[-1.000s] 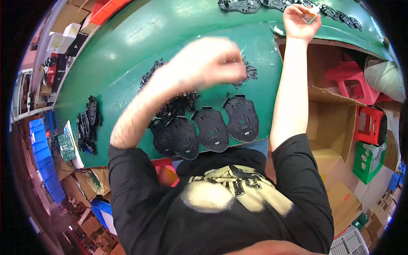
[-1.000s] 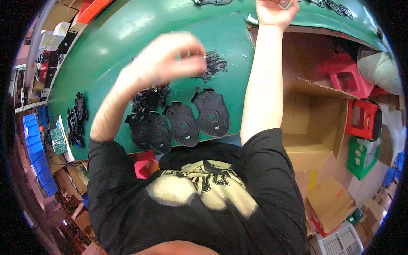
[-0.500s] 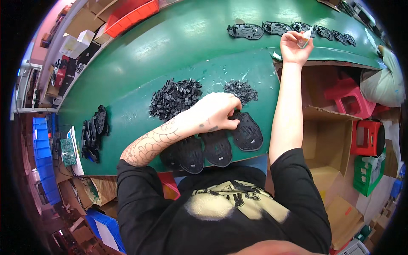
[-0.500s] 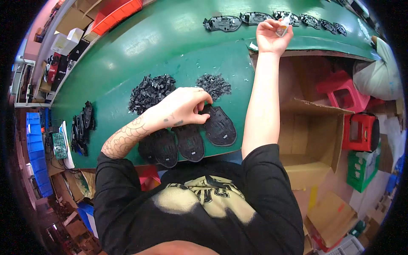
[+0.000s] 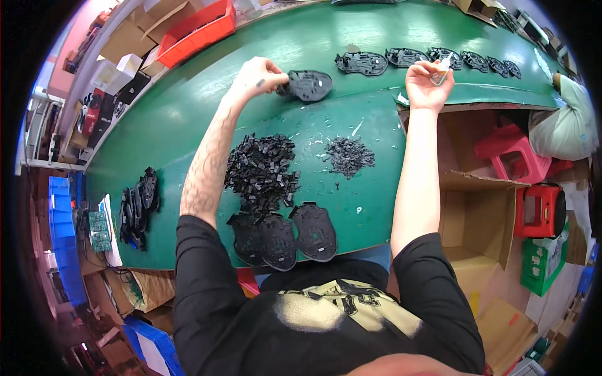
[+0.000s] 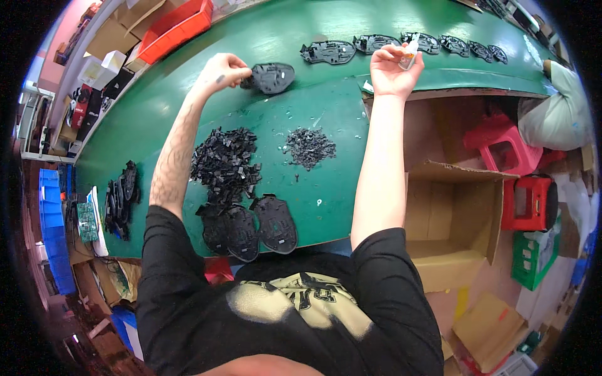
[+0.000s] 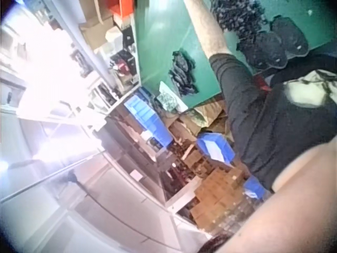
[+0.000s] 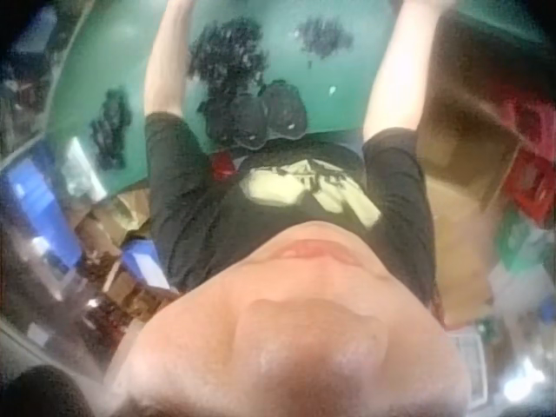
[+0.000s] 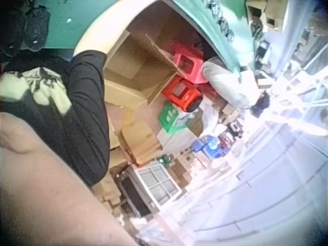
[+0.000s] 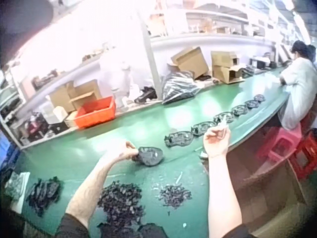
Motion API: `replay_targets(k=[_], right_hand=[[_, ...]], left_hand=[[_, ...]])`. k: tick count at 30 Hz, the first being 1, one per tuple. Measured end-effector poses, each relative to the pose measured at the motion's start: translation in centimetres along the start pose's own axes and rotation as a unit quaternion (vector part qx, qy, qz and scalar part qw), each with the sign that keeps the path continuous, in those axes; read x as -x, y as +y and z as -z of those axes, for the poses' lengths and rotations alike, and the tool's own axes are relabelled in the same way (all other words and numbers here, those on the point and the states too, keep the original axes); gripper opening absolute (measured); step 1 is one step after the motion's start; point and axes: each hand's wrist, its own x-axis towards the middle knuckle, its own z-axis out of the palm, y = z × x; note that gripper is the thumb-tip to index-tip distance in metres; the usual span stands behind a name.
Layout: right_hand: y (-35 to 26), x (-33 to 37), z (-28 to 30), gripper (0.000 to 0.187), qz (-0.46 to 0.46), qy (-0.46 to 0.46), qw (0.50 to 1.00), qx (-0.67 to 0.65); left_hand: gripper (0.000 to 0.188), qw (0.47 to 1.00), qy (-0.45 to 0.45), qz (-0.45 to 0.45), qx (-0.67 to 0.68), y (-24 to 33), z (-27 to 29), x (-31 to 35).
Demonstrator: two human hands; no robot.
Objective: Assembling the bottom housing of computer mice by applying glue and attaching internal components on an assembly line.
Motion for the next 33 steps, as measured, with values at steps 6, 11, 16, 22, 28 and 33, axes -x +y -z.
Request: replay_targets(k=[6,11,16,22,28,33], right_hand=[[-0.5,0.1,0.3,0.025,0.005,-0.001,1.000,0.016],[0.4,-0.3,0.4,0.026,-0.032,0.004,0.999,0.000],[-2.0,-1.4,0.5,0.030,-0.015,-0.020,0.999,0.034],[-0.6,-1.1,0.3,0.028,-0.045,-0.015,0.999,0.025],[-0.6,-0.7,0.3,0.027,-0.030,-0.016,0.999,0.036],[-1.0,-0.4,0.1,0.028,-0.016,-0.011,0.999,0.046]], left_hand=[[0.040,0.999,0.031,0.020,0.025,-1.1,-1.9,-3.6],[0.059,0.988,0.129,-0.078,-0.040,-2.7,-2.6,-3.2],[0.041,0.975,0.055,-0.212,-0.031,1.8,-1.7,3.8],[0.041,0.896,-0.200,-0.344,-0.199,5.0,-3.0,18.5],[0.034,0.921,-0.203,-0.320,-0.091,3.4,-4.5,19.2],[0.031,0.977,-0.032,-0.208,0.014,2.3,-1.1,13.7]])
